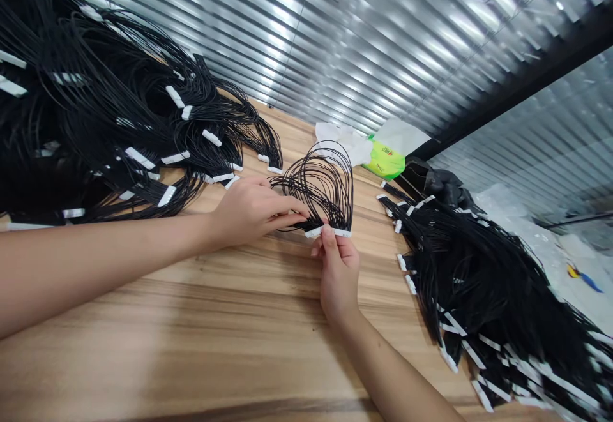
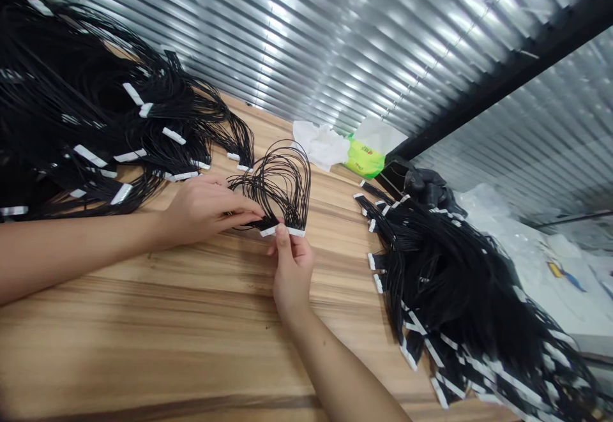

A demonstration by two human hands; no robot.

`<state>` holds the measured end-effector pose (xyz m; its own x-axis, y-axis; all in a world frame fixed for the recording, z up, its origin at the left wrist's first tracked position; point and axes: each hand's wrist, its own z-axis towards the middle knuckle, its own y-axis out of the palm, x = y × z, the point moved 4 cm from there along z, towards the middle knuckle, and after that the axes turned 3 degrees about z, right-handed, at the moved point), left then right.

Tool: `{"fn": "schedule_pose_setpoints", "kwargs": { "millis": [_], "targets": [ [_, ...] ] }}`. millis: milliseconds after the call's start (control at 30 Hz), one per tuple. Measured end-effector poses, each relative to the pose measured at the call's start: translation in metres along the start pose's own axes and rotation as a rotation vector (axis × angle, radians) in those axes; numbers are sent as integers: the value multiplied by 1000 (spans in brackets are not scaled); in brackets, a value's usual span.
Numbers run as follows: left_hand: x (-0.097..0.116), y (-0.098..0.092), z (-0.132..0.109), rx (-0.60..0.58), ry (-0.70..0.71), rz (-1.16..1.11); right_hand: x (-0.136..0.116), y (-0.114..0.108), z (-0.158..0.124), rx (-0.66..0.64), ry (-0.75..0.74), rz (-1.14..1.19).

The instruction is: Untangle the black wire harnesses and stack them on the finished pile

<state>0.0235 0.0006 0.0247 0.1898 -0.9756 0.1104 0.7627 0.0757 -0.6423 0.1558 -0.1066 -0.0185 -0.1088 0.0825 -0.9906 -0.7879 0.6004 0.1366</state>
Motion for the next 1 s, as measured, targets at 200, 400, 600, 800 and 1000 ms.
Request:
{"fn": "schedule_pose_setpoints", "kwargs": {
  "millis": [200,400,600,800,1000],
  "targets": [
    [6,-2,7,-26,80,153,-3,1,-1,0,-23,-90],
    [14,-7,9,54,192,290,-3,2,-3,-5,-34,-66],
    [19,-7,6,32,256,238,-4,1,-5,10,-42,-80],
    [38,-13,4,-37,611,-25,-1,-1,-2,26,-5,-2],
    [45,0,-8,-327,672,-267,1,-2,2,47,9,48]
  ]
}}
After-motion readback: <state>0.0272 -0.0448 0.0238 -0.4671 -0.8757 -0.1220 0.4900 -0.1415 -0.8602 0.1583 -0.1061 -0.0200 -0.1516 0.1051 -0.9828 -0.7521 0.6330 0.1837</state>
